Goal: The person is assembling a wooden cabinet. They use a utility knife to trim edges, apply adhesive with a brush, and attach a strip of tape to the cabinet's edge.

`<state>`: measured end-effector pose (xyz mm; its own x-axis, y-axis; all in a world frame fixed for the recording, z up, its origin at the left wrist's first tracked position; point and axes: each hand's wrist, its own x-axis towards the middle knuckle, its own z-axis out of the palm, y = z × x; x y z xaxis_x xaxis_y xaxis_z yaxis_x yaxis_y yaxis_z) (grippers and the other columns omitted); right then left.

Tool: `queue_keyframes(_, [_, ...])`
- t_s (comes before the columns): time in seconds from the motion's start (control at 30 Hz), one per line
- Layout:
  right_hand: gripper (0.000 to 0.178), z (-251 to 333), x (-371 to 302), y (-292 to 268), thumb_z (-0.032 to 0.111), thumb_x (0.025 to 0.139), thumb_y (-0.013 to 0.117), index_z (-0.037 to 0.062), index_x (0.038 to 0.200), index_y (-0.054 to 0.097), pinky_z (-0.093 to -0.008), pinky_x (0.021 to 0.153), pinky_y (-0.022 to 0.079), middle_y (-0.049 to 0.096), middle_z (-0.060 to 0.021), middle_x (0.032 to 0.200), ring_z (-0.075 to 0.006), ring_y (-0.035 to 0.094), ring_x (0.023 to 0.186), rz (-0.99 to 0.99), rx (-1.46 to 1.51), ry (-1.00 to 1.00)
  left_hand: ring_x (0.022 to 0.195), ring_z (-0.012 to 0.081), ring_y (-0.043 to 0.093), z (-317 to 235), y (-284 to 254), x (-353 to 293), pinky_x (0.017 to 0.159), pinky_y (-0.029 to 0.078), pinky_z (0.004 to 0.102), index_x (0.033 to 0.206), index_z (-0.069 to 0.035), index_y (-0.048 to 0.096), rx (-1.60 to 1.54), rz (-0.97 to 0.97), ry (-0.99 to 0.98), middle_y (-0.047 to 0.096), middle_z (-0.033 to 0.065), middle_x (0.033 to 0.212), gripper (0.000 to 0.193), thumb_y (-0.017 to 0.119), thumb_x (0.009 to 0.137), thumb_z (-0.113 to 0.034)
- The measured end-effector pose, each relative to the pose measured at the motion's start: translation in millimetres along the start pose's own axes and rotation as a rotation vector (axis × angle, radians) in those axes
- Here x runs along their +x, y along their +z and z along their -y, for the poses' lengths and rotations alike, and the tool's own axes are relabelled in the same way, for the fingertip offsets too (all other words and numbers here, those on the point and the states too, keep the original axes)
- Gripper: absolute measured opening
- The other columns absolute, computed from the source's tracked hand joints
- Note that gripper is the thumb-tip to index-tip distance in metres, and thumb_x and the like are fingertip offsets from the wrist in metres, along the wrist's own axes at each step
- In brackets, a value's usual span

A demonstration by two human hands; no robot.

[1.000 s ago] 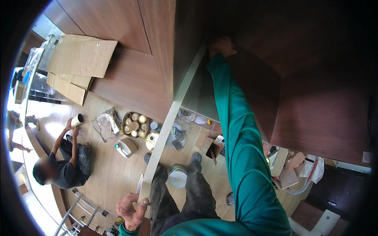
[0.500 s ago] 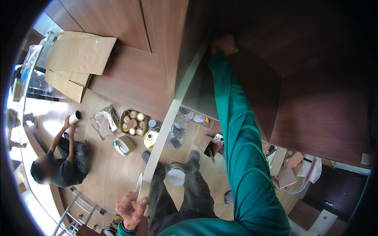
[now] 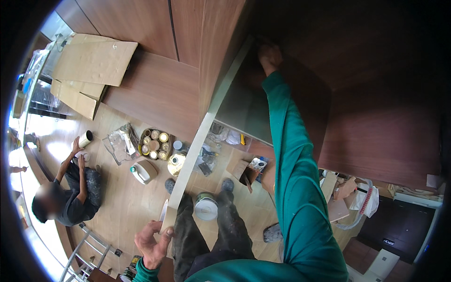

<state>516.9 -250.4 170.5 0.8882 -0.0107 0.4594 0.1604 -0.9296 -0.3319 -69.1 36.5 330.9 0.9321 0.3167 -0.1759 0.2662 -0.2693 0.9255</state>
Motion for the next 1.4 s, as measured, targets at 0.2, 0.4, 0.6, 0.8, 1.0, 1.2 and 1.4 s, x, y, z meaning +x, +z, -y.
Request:
queue_keyframes(0.2, [0.04, 14, 0, -19, 0.031, 0.098, 0.047, 0.0256, 0.132, 0.067, -0.0406, 0.101, 0.052, 0.07, -0.0053, 0.126, -0.0293, 0.064, 0.117, 0.073, -0.051, -0.216, 0.065, 0.0148, 0.065, 5, 0, 3, 0.065, 0.05, 0.029, 0.091, 0.004, 0.071, 0.001, 0.011, 0.024, 0.071, 0.0082, 0.069, 0.017, 0.074, 0.09, -0.012])
queue_keyframes(0.4, [0.041, 18, 29, -27, 0.027, 0.103, 0.039, 0.019, 0.134, 0.064, -0.0433, 0.102, 0.051, 0.068, -0.0131, 0.126, -0.0331, 0.064, 0.116, 0.359, -0.325, -0.362, 0.063, 0.0155, 0.064, 1, 5, 2, 0.066, 0.05, 0.0305, 0.085, 0.004, 0.071, -0.009, 0.002, -0.007, 0.072, 0.0083, 0.068, 0.017, 0.078, 0.087, -0.011])
queue_keyframes(0.6, [0.046, -33, 53, 24, 0.044, 0.101, 0.047, 0.0181, 0.133, 0.066, -0.0456, 0.107, 0.047, 0.064, -0.0102, 0.137, -0.0353, 0.06, 0.125, 0.376, -0.081, -0.38, 0.061, 0.0159, 0.066, -8, 8, 1, 0.065, 0.051, 0.0302, 0.082, 0.004, 0.07, -0.11, -0.006, -0.046, 0.071, 0.0078, 0.065, 0.018, 0.079, 0.085, -0.011])
queue_keyframes(0.8, [0.045, -80, 76, 105, 0.042, 0.102, 0.046, 0.017, 0.135, 0.064, -0.0451, 0.108, 0.046, 0.059, -0.0106, 0.143, -0.0332, 0.055, 0.13, 0.401, 0.308, -0.358, 0.062, 0.0168, 0.068, -29, 11, -5, 0.061, 0.052, 0.0297, 0.084, 0.004, 0.07, -0.266, 0.062, 0.001, 0.072, 0.0106, 0.067, 0.015, 0.077, 0.086, -0.009])
queue_keyframes(1.0, [0.045, -88, 80, 88, 0.042, 0.102, 0.047, 0.0151, 0.133, 0.065, -0.0446, 0.109, 0.045, 0.06, -0.0116, 0.142, -0.0332, 0.055, 0.13, 0.402, 0.225, -0.365, 0.059, 0.0224, 0.069, -73, 16, -12, 0.056, 0.056, 0.033, 0.089, 0.008, 0.067, -0.797, 0.165, -0.195, 0.071, 0.0207, 0.075, 0.019, 0.074, 0.088, -0.01])
queue_keyframes(1.2, [0.045, -66, 75, 51, 0.043, 0.102, 0.048, 0.0136, 0.132, 0.066, -0.0443, 0.11, 0.044, 0.061, -0.0126, 0.14, -0.0337, 0.056, 0.13, 0.403, 0.082, -0.375, 0.062, 0.0249, 0.068, -69, 30, -20, 0.058, 0.058, 0.0368, 0.092, 0.009, 0.066, -1.009, 0.171, -0.329, 0.07, 0.0239, 0.08, 0.014, 0.071, 0.091, -0.004])
queue_keyframes(1.4, [0.046, -62, 75, 43, 0.044, 0.101, 0.05, 0.0122, 0.13, 0.067, -0.0441, 0.111, 0.044, 0.063, -0.0136, 0.138, -0.0342, 0.056, 0.129, 0.411, -0.003, -0.384, 0.052, 0.0215, 0.064, -11, 49, -20, 0.048, 0.052, 0.0328, 0.084, 0.003, 0.063, -0.734, 0.018, -0.391, 0.069, 0.0191, 0.072, 0.021, 0.072, 0.09, -0.015])
